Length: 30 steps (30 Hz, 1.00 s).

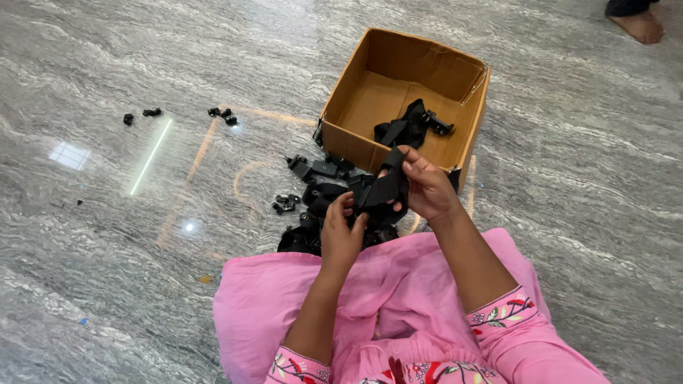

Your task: The person sits on the floor and assembles small black plastic components by hand. They pick up parts from a pile, fit them together, and place the assembled units into a cardboard box.

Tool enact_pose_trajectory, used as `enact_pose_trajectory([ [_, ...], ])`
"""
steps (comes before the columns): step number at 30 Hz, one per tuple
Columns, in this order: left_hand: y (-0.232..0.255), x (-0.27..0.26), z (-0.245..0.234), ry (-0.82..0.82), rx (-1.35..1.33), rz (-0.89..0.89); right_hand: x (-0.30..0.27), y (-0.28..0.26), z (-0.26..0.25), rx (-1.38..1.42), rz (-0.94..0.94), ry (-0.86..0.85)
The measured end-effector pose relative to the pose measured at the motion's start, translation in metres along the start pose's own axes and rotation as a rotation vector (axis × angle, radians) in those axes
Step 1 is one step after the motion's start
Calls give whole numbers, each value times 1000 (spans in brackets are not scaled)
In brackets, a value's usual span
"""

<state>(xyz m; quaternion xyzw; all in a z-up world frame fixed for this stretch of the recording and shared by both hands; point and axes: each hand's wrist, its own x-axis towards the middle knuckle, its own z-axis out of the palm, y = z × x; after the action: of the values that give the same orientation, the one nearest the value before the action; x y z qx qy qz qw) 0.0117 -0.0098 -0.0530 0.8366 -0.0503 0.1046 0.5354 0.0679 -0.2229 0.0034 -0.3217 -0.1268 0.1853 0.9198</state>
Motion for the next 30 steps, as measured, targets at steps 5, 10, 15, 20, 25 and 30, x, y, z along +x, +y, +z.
enact_pose_trajectory([
  [5, -28, 0, 34, -226, -336, -357, -3, -12, 34, 57, -46, -38],
  [10, -37, 2, 40, -390, -1019, -630, -6, -15, 54, 112, -30, -124],
  [15, -23, 4, 17, -220, -1426, -522, -10, -15, -4, -20, -149, -16],
  [20, -31, 9, 1, -10, -1526, -219, -4, -17, -57, -18, -213, 128],
  [25, -27, 11, -7, 72, -1503, -265, -1, -17, -60, 18, -244, 190],
  [30, -16, 14, -5, 60, -1330, -439, 2, -16, -22, -15, -221, 106],
])
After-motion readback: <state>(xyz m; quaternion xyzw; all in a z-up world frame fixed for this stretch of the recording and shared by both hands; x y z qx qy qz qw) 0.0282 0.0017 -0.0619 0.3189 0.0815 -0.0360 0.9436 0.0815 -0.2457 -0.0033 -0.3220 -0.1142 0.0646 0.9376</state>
